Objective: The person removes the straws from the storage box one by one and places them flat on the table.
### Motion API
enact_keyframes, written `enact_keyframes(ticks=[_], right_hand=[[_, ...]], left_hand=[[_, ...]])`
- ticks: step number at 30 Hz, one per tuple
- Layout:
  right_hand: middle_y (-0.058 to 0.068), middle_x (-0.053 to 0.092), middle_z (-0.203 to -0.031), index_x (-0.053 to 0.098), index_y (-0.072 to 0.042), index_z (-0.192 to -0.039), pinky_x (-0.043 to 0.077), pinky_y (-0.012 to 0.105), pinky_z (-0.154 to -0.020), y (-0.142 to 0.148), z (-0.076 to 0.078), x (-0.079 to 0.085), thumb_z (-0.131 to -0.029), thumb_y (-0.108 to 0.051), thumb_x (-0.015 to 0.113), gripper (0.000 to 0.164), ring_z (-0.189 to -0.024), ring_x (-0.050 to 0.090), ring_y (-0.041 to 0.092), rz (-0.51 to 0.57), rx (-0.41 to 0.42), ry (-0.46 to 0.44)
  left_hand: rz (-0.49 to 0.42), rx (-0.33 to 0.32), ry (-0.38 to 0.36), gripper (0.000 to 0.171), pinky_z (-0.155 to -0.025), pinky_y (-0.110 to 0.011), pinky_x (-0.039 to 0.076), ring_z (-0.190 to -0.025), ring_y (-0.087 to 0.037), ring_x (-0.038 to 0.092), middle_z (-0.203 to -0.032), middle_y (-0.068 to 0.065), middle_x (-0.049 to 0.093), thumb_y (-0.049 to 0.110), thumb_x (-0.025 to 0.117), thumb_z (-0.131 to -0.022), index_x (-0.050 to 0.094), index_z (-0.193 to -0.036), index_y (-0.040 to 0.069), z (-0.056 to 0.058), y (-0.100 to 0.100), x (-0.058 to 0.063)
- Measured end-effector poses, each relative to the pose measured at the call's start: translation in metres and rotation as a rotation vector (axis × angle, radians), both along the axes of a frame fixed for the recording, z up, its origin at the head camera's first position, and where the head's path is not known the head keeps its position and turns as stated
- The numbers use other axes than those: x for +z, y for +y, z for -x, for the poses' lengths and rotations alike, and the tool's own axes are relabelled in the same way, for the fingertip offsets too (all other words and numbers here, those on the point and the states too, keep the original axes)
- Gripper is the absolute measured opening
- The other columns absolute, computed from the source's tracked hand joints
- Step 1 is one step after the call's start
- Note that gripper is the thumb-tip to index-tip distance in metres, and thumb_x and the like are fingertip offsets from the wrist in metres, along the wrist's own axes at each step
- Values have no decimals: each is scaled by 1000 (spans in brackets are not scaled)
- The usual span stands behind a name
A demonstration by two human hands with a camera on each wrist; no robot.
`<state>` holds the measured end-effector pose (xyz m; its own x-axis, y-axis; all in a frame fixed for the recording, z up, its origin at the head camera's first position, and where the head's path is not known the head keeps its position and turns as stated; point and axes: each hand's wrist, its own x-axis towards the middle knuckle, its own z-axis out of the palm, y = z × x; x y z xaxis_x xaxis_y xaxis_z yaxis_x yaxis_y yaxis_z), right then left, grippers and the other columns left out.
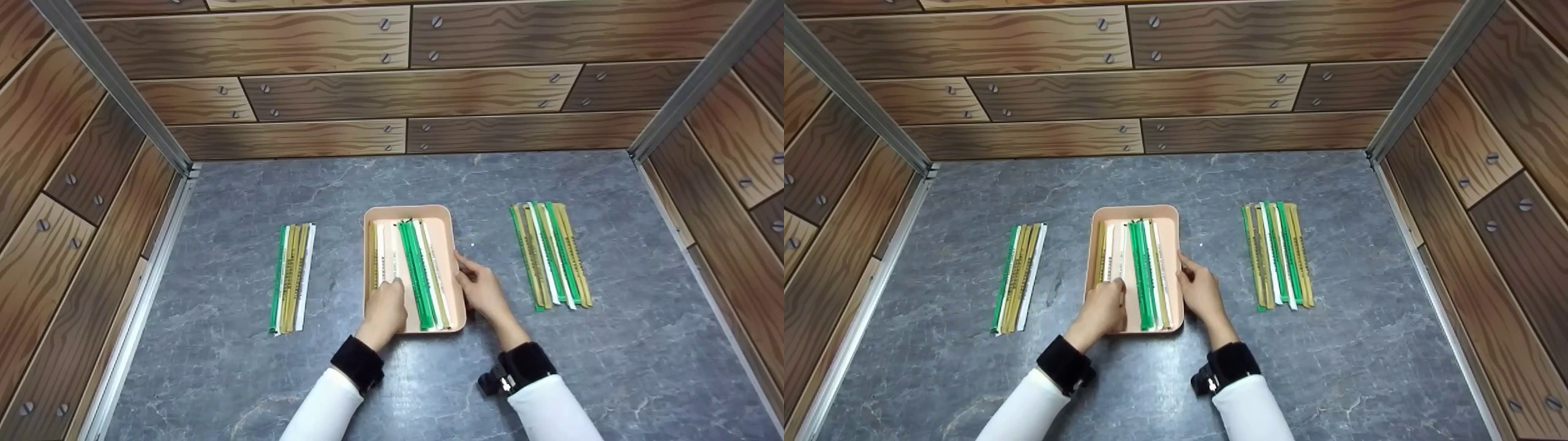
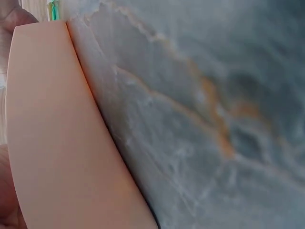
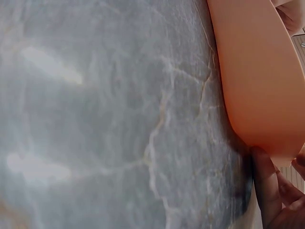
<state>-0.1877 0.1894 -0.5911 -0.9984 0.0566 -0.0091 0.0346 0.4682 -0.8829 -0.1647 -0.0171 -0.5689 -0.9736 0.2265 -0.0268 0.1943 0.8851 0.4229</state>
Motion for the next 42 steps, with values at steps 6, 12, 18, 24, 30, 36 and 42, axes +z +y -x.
enact_keyframes(ticks=[6,12,18,24,30,36,42], right_hand=[[21,69,-102,58,-5,-136,52,42,-83,1,0,0,-93,0,62,43,-94,66,30,-13,6,8],[21,69,-103,58,-5,-136,52,41,-83,1,0,0,-93,1,61,44,-95,65,30,-18,6,4],[21,69,-103,57,-5,-136,53,38,-80,0,-1,2,-93,1,60,44,-93,66,30,9,-1,-6],[22,69,-107,57,-4,-137,53,39,-82,-1,-1,1,-93,2,60,44,-96,66,31,21,5,-6],[22,69,-105,58,-5,-136,52,44,-85,-1,-1,0,-93,1,62,44,-97,66,32,0,-1,6],[22,69,-105,58,-5,-136,53,43,-85,-1,1,-1,-93,0,62,43,-97,66,32,10,-3,11],[23,68,-104,57,-4,-136,53,42,-84,0,1,-1,-93,1,62,44,-95,66,32,16,6,10]], left_hand=[[-77,23,-9,19,-63,-46,53,-71,-37,63,-77,-19,61,-8,64,-74,58,-91,-1,0,-5,5],[-148,68,-5,38,-59,-43,54,-72,-36,65,-88,-22,66,-10,62,-75,61,-112,-1,-2,-16,18],[-273,102,0,57,-52,-31,51,-64,-28,61,-96,-23,67,-17,59,-75,55,-129,1,0,-40,35],[-368,149,70,56,-59,-34,56,-72,-30,65,-92,-19,67,-17,62,-78,55,-131,-1,-1,-74,43],[-344,247,111,57,-61,-43,56,-73,-33,65,-86,-18,67,-18,58,-75,58,-129,-1,-4,-113,40],[-256,386,82,56,-60,-51,51,-72,-36,64,-85,-18,68,-13,54,-76,61,-129,0,-6,-150,34],[-218,491,-57,56,-63,-54,51,-84,-44,65,-105,-27,67,-8,51,-80,58,-134,2,-8,-184,26]])
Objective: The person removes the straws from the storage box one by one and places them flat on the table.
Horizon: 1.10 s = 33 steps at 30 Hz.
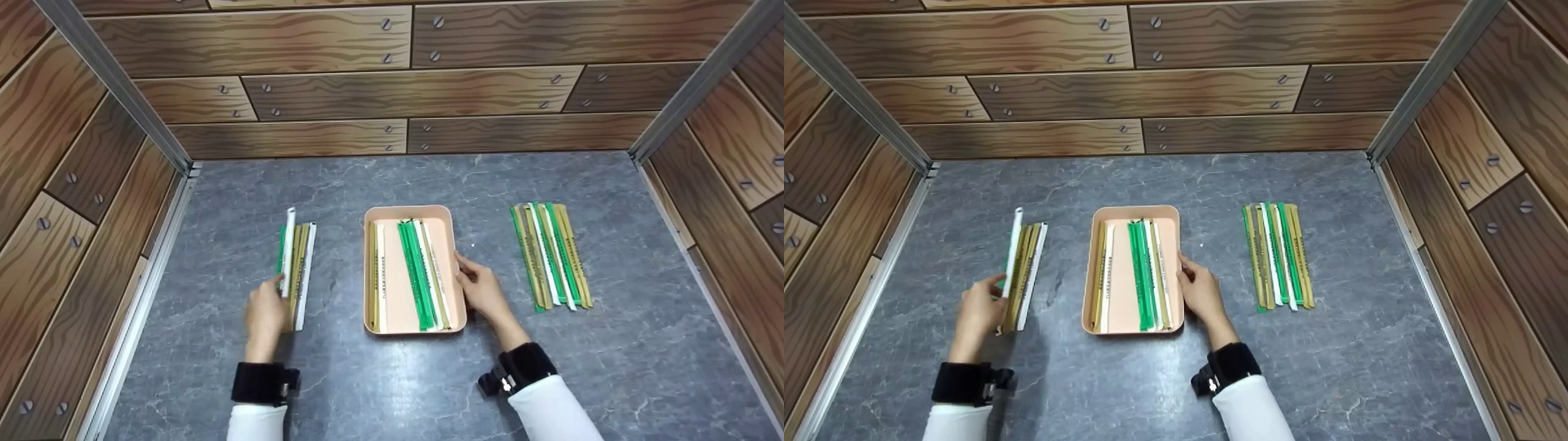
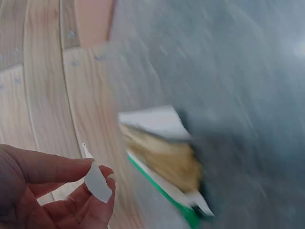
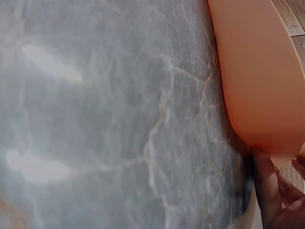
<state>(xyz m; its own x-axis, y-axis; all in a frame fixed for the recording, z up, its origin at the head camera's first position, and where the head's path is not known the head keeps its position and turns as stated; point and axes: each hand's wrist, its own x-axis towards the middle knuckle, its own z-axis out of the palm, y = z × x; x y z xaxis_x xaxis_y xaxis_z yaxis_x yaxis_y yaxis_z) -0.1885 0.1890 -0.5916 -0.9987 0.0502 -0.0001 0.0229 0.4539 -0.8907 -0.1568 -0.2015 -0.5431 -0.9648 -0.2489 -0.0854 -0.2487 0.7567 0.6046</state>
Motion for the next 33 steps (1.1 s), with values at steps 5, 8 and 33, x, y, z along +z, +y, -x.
enact_keyframes(ticks=[5,8,33], right_hand=[[21,68,-108,56,-7,-138,53,42,-84,1,0,1,-94,-2,61,44,-98,65,31,-10,1,-33],[21,68,-110,55,-10,-139,52,43,-84,1,-1,3,-96,-4,60,44,-100,65,31,-23,1,-56],[23,68,-109,57,-6,-137,52,43,-85,1,0,-1,-94,0,61,44,-99,65,32,-4,1,-13]], left_hand=[[-8,40,-100,59,-68,-54,51,-93,-45,63,-117,-29,63,-10,47,-81,54,-138,2,0,-20,-5],[3,60,-137,58,-72,-55,50,-98,-46,61,-123,-28,60,-9,46,-83,53,-139,4,-1,-27,-8],[75,42,-90,29,-69,-58,49,-90,-47,62,-101,-29,64,4,50,-91,62,-116,-4,-5,-25,-12]])
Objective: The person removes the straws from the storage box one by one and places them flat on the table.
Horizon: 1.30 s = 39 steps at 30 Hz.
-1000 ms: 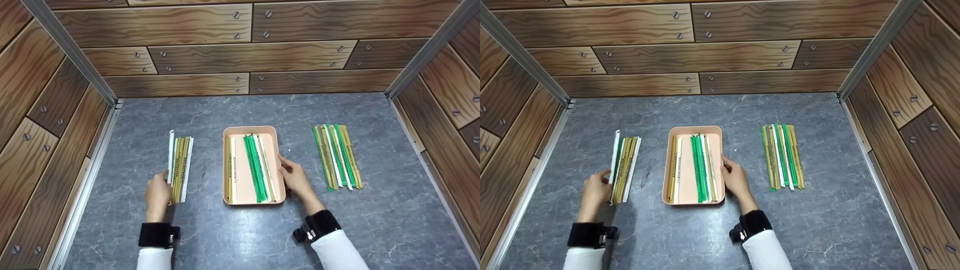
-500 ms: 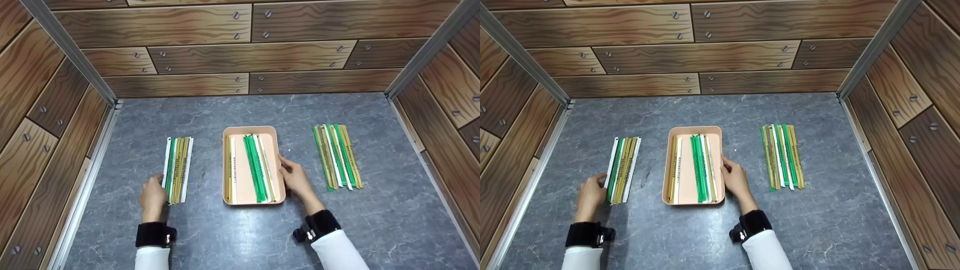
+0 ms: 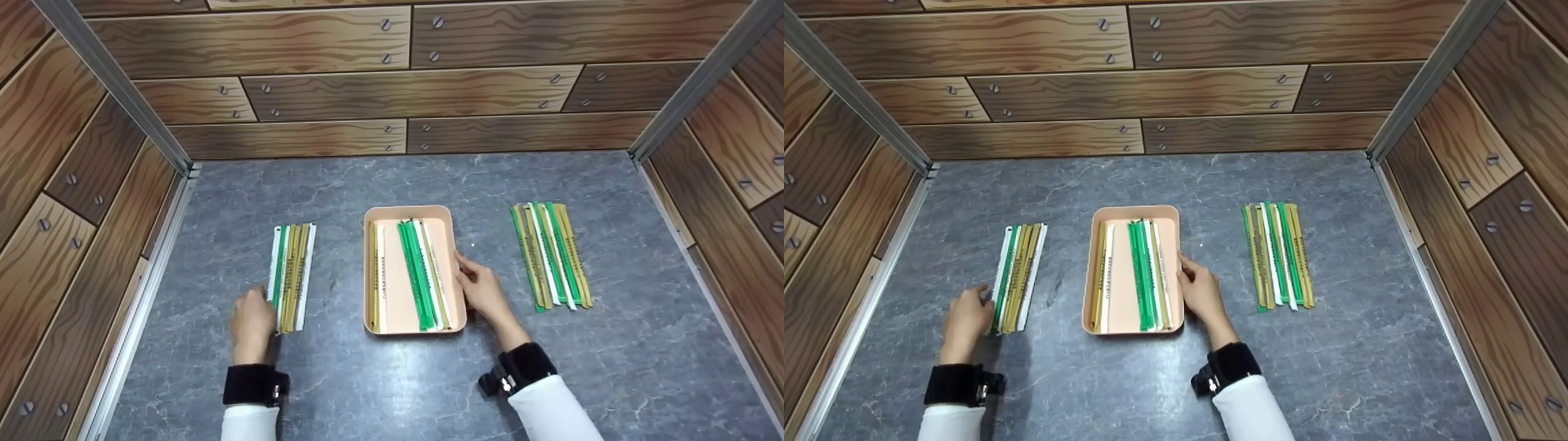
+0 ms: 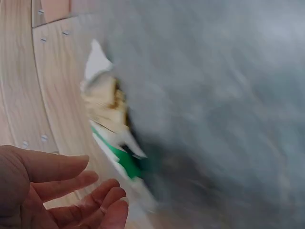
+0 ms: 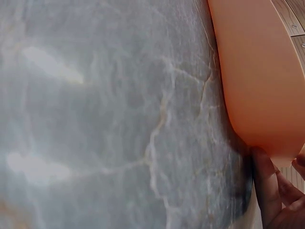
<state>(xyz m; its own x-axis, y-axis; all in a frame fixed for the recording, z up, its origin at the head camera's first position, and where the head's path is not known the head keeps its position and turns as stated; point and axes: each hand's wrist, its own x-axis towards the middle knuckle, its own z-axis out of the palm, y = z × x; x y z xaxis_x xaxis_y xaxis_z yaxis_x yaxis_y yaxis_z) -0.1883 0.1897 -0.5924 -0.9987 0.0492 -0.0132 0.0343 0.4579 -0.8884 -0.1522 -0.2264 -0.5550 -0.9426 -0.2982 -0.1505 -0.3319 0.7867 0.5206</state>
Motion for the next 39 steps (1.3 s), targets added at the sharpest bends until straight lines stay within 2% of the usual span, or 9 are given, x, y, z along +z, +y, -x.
enact_keyframes(ticks=[5,9,12,17,20,23,27,33,39], right_hand=[[23,68,-105,56,-4,-137,52,42,-84,0,-1,2,-94,1,59,44,-96,65,32,-4,13,6],[22,69,-101,57,-5,-136,53,40,-80,-1,0,2,-93,1,60,43,-92,66,31,-17,1,6],[22,69,-101,58,-5,-136,53,39,-80,-1,0,1,-93,1,60,43,-92,66,30,-17,-4,9],[23,68,-105,57,-4,-136,53,40,-81,-1,0,0,-92,3,60,44,-94,65,31,-9,2,20],[23,69,-104,58,-4,-136,53,41,-82,-1,0,0,-92,3,61,44,-94,65,31,-17,-1,22],[22,69,-103,58,-5,-136,52,42,-82,-1,0,0,-92,2,61,44,-94,65,31,-28,-4,20],[22,68,-106,57,-6,-136,52,41,-83,0,0,0,-93,1,61,44,-96,65,31,-14,-1,4],[22,68,-107,56,-5,-137,53,39,-81,0,0,0,-94,1,59,44,-95,65,31,2,4,5],[20,69,-105,57,-6,-137,52,37,-80,1,0,1,-94,0,60,44,-94,65,29,1,1,2]], left_hand=[[26,-103,154,30,-66,-59,51,-85,-48,62,-100,-31,62,4,56,-91,61,-119,-7,-1,29,9],[91,-251,287,27,-62,-54,53,-78,-45,62,-97,-30,60,-2,59,-86,63,-113,-8,-1,62,13],[106,-361,330,31,-65,-50,55,-81,-41,62,-100,-28,60,-4,64,-85,63,-116,-7,-1,90,14],[19,-496,338,41,-68,-40,55,-81,-31,60,-104,-21,55,-1,69,-85,61,-125,-4,0,135,13],[-34,-544,324,46,-70,-38,56,-87,-30,60,-111,-20,54,7,70,-88,58,-132,0,2,158,12],[-32,-597,299,50,-77,-41,56,-97,-32,61,-121,-23,53,20,70,-91,56,-136,4,5,177,10],[31,-660,243,51,-82,-46,55,-103,-35,61,-125,-24,54,28,68,-92,56,-136,6,7,198,4],[136,-729,162,48,-78,-43,56,-97,-31,62,-116,-19,60,28,68,-92,59,-135,10,7,216,-4],[238,-746,157,32,-71,-39,55,-84,-27,60,-101,-15,61,26,69,-90,69,-117,9,8,221,-10]])
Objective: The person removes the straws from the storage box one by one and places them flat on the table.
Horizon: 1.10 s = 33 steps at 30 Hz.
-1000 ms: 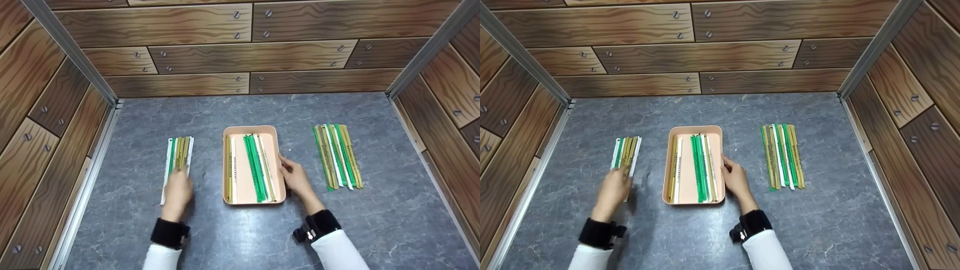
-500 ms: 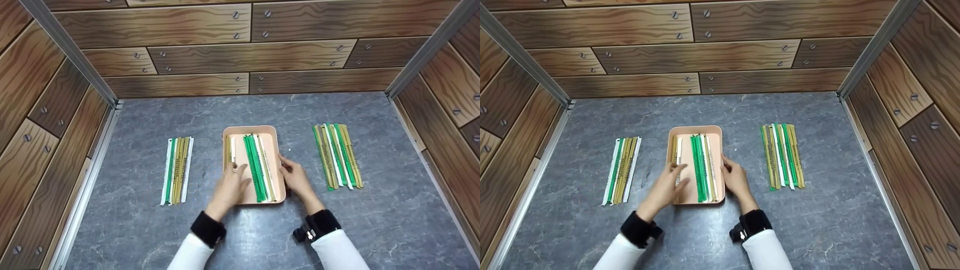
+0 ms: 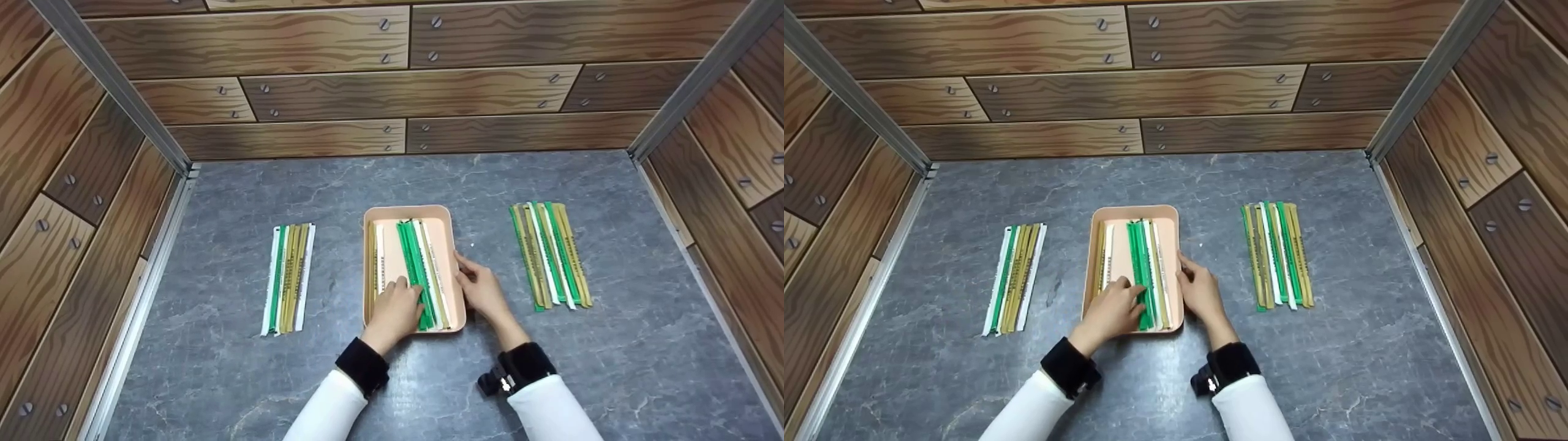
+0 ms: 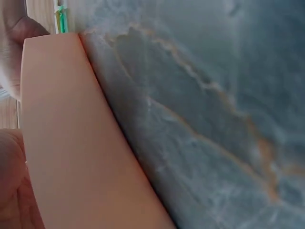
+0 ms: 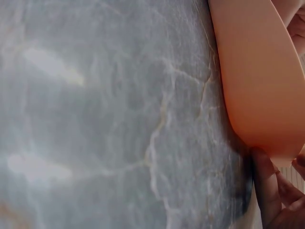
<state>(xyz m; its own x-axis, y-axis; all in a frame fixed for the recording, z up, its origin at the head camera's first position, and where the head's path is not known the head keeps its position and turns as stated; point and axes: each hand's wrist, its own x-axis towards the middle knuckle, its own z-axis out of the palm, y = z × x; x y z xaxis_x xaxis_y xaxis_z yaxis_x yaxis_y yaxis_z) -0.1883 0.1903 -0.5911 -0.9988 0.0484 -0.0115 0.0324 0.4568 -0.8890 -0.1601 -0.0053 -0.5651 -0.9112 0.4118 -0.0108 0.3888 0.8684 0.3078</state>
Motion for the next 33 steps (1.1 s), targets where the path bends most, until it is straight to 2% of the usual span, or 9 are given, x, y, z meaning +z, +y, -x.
enact_keyframes(ticks=[4,8,13,18,24,33], right_hand=[[21,69,-105,56,-6,-138,52,39,-81,-1,-1,0,-94,-1,60,44,-94,65,30,-4,-3,-4],[22,69,-105,56,-6,-137,52,40,-83,-1,0,-1,-94,-1,60,44,-95,65,30,-3,-2,-3],[23,69,-103,57,-5,-136,53,42,-83,-1,1,-2,-93,0,61,43,-94,66,31,6,-7,6],[23,69,-104,57,-5,-136,53,44,-84,-1,1,-2,-93,1,61,44,-96,65,32,3,-3,4],[22,69,-103,57,-4,-136,53,42,-83,-2,0,-1,-93,2,61,44,-95,66,32,0,-3,9],[23,69,-102,58,-3,-135,53,42,-83,-2,0,-1,-92,2,61,43,-95,65,32,-7,-10,18]], left_hand=[[15,7,49,20,-66,-39,54,-78,-27,58,-92,-14,59,22,68,-90,71,-100,4,0,-2,-3],[13,52,68,18,-64,-40,55,-78,-29,60,-91,-15,57,19,71,-87,69,-92,1,0,-5,-4],[-1,118,74,15,-59,-41,55,-72,-30,62,-88,-15,58,13,72,-85,70,-93,0,1,-6,-5],[-38,159,36,11,-55,-41,55,-66,-30,63,-87,-17,58,2,70,-83,69,-94,-3,1,-4,-7],[-33,191,44,19,-56,-43,55,-65,-33,64,-90,-21,61,-5,72,-75,67,-93,-4,1,-5,-7],[-41,212,56,24,-59,-43,55,-69,-35,65,-84,-19,61,-6,70,-72,64,-94,-3,2,-9,-4]])
